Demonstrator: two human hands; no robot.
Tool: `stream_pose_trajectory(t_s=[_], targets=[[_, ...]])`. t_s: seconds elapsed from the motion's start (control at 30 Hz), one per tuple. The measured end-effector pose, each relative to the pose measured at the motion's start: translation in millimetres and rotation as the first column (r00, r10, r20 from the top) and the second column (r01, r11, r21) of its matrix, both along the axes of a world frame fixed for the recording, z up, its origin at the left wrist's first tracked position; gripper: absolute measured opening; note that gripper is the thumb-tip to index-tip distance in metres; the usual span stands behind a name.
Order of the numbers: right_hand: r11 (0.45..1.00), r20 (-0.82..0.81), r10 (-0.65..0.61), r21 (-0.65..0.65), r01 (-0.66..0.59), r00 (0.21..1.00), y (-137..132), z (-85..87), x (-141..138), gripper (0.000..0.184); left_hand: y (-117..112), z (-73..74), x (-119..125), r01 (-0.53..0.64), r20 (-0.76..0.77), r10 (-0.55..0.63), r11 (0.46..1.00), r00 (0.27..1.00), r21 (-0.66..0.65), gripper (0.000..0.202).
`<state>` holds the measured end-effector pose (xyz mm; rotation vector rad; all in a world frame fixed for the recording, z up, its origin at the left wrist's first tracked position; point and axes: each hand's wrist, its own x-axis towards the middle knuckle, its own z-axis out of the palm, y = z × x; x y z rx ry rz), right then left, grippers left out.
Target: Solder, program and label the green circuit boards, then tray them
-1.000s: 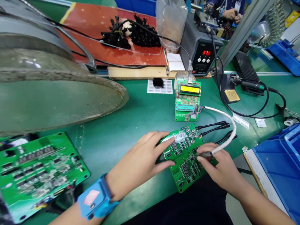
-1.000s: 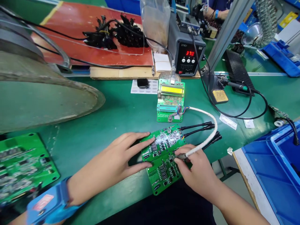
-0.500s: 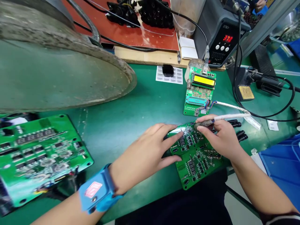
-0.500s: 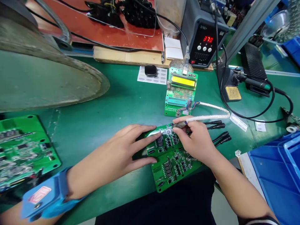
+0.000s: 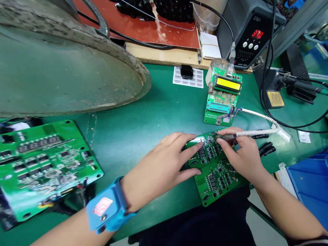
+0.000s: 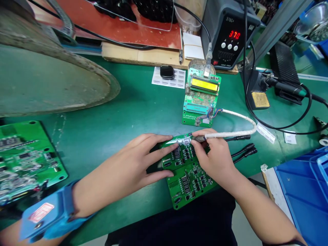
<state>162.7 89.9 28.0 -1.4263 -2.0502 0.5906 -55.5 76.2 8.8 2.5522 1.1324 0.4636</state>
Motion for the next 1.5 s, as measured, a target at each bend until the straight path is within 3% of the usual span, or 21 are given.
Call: stream_pose_trajectory(t_s=[0.27,0.43,0.83,1.5], targets=[[0.993,0.109,0.006,-0.120,0.007,0.994,11.4,7.1,-7.1,0.008,0.6,0.2,-0.2,-0.006,0.011,0.006,1.000,1.000,-0.018,0.052],[0.992,0.105,0.005,-0.129,0.008,0.994,17.3,7.4,-11.1,0.010,1.6,-2.5,-2.8,-0.003,0.065,0.003,1.000,0.998,-0.001,0.053],[0.986,0.073,0.008,-0.168,0.004,0.997,18.1,3.4,-6.9,0.011,3.8,-3.5,-3.3,0.021,0.023,-0.021,0.999,0.999,0.034,0.055],[0.978,0.095,0.031,-0.208,-0.010,0.995,22.6,13.1,-4.5,0.015,4.6,-2.2,-3.4,0.067,-0.023,-0.066,0.996,0.998,0.060,0.055]])
